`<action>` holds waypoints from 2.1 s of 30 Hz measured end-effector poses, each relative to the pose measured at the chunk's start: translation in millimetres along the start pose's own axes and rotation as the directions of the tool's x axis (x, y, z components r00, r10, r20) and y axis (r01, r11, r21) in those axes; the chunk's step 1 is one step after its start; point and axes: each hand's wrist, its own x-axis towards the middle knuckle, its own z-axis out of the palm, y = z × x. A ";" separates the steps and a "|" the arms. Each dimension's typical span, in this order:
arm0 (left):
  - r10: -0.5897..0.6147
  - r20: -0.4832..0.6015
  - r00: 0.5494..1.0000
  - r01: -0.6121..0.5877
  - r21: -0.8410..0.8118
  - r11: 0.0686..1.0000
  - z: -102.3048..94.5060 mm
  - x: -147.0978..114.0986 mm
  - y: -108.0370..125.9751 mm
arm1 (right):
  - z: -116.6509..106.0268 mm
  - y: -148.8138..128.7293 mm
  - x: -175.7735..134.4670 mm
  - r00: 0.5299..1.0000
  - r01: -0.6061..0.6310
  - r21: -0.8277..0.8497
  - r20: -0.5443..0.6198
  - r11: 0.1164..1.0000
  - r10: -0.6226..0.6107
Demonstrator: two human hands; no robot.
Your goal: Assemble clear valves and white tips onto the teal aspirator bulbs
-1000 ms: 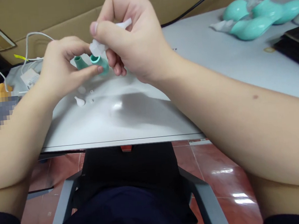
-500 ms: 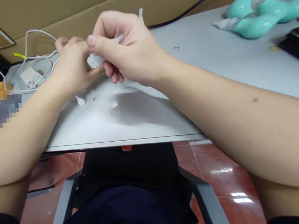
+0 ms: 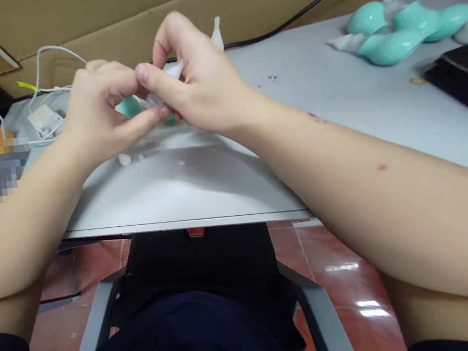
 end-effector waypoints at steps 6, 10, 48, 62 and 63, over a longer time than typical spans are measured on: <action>-0.038 -0.041 0.998 0.041 0.070 0.997 2.6 1.6 -3.5 | -3.6 -1.6 -1.4 0.999 0.038 -0.121 -0.023 0.992 -0.041; -0.013 -0.052 0.999 0.023 0.191 0.981 8.1 2.8 0.3 | -3.0 -0.2 0.4 0.969 0.140 -0.305 -0.152 0.942 -0.193; 0.116 0.007 0.993 -0.094 -0.540 0.836 18.2 10.0 -42.8 | -2.1 -29.7 -16.1 0.963 0.111 -0.480 -0.166 0.870 -0.214; 0.042 0.021 0.999 -0.024 -0.549 0.835 27.6 9.5 -47.3 | 17.9 -7.5 -10.9 0.892 0.190 -0.303 -0.344 0.934 -0.294; 0.035 0.019 0.999 -0.019 -0.552 0.834 27.5 9.1 -46.1 | 18.4 -6.3 -9.4 0.887 0.202 -0.289 -0.352 0.936 -0.300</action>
